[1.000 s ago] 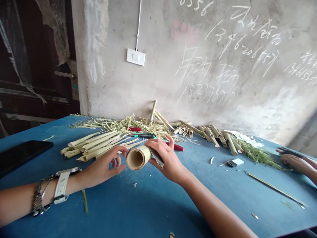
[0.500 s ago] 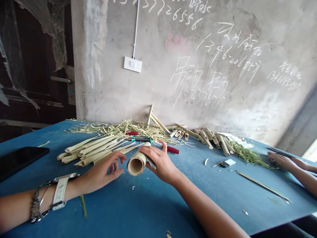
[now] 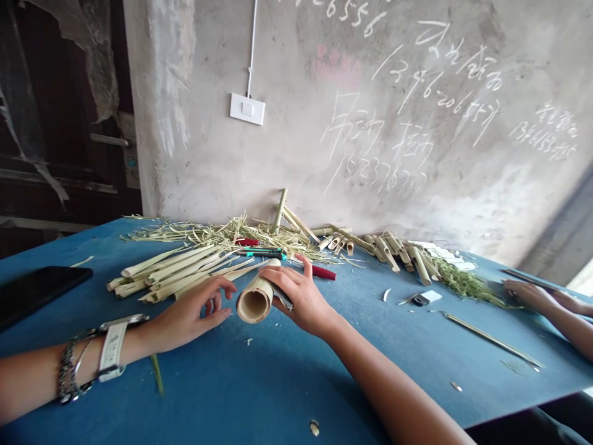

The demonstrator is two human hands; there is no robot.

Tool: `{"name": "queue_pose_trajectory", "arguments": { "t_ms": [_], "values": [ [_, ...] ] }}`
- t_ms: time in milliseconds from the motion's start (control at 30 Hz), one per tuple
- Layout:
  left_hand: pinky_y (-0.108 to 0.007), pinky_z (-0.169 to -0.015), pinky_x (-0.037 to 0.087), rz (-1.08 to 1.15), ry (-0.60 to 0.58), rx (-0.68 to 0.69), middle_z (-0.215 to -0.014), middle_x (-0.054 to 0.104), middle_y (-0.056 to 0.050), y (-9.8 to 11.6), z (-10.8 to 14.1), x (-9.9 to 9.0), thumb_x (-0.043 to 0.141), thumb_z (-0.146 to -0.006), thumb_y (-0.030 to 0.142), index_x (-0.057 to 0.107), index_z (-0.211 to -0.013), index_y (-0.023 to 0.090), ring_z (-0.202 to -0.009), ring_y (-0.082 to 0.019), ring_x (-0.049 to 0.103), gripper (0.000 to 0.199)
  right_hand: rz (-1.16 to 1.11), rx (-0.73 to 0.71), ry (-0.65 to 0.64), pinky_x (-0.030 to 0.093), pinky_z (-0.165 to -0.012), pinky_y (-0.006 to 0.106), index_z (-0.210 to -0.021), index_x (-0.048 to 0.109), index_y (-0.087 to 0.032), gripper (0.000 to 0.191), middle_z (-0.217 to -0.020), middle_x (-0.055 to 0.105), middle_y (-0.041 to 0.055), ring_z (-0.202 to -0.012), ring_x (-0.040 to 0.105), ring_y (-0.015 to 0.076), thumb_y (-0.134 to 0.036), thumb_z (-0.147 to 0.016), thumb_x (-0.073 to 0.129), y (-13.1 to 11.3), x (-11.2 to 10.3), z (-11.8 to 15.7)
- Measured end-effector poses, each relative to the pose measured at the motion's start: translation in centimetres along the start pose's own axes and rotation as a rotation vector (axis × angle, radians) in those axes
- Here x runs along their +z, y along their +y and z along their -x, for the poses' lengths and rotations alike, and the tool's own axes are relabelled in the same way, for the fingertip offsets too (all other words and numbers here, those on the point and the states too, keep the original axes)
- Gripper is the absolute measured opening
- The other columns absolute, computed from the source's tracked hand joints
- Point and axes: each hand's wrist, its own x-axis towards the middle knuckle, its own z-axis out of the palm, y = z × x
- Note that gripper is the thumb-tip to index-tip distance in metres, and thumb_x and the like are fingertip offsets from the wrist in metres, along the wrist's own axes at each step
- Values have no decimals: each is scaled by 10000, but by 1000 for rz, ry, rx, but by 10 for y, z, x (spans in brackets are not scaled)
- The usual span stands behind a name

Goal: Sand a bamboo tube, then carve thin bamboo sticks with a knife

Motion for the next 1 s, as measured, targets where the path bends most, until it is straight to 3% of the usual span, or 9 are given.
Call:
{"name": "queue_pose_trajectory", "arguments": {
  "t_ms": [233, 400, 500, 667, 800, 900, 1000],
  "values": [
    [-257, -597, 437, 30, 42, 35, -992, 524, -21, -3, 0, 3, 456, -867, 360, 414, -1116, 222, -669, -110, 498, 288, 20, -12, -50, 109, -1035, 461, -1211, 373, -255, 306, -1166, 594, 61, -1072, 546, 170, -217, -914, 439, -3, 3, 0],
    [-277, -640, 470, 119, 122, 42, -1004, 528, -51, -4, -1, 4, 320, -918, 354, 452, -1125, 179, -647, -106, 519, 301, 3, -43, -345, 178, -1032, 434, -1193, 454, -246, 283, -1203, 571, 41, -1123, 497, 155, -171, -929, 385, -11, 9, -4],
    [-274, -603, 460, 182, 119, 3, -917, 566, -50, -4, -4, 4, 300, -921, 355, 552, -1040, 143, -583, -97, 504, 350, -58, -13, -429, 269, -1001, 410, -1171, 487, -232, 272, -1199, 567, 46, -1110, 498, 170, -203, -904, 447, -13, 8, -6],
    [-253, -567, 441, 271, 104, -69, -931, 633, -63, -6, -8, 1, 349, -906, 349, 584, -1057, 120, -549, -85, 498, 360, -168, 34, -451, 401, -910, 339, -1149, 518, -215, 278, -1166, 570, 59, -1044, 529, 173, -229, -871, 513, -4, -3, -6],
    [-245, -610, 454, 218, 108, -26, -922, 616, -44, -7, -8, 0, 385, -896, 348, 621, -990, 143, -561, -76, 503, 327, -134, 130, -423, 447, -870, 342, -1124, 548, -218, 263, -1104, 590, 55, -1001, 549, 173, -163, -895, 430, 7, -8, -2],
    [-246, -617, 447, 147, 74, 29, -840, 559, -19, -4, -7, -1, 432, -878, 351, 622, -751, 150, -592, -86, 501, 305, -97, 176, -363, 462, -866, 354, -1124, 557, -218, 303, -1084, 584, 58, -998, 548, 177, -114, -883, 405, 12, -5, 2],
    [-254, -640, 416, 5, 33, 80, -660, 454, 7, 1, -5, -2, 435, -881, 333, 454, -500, 159, -618, -107, 474, 419, -52, 211, -315, 491, -815, 343, -1102, 577, -204, 302, -1017, 550, 70, -918, 561, 172, -103, -859, 428, 13, 1, 5]
  ]
}}
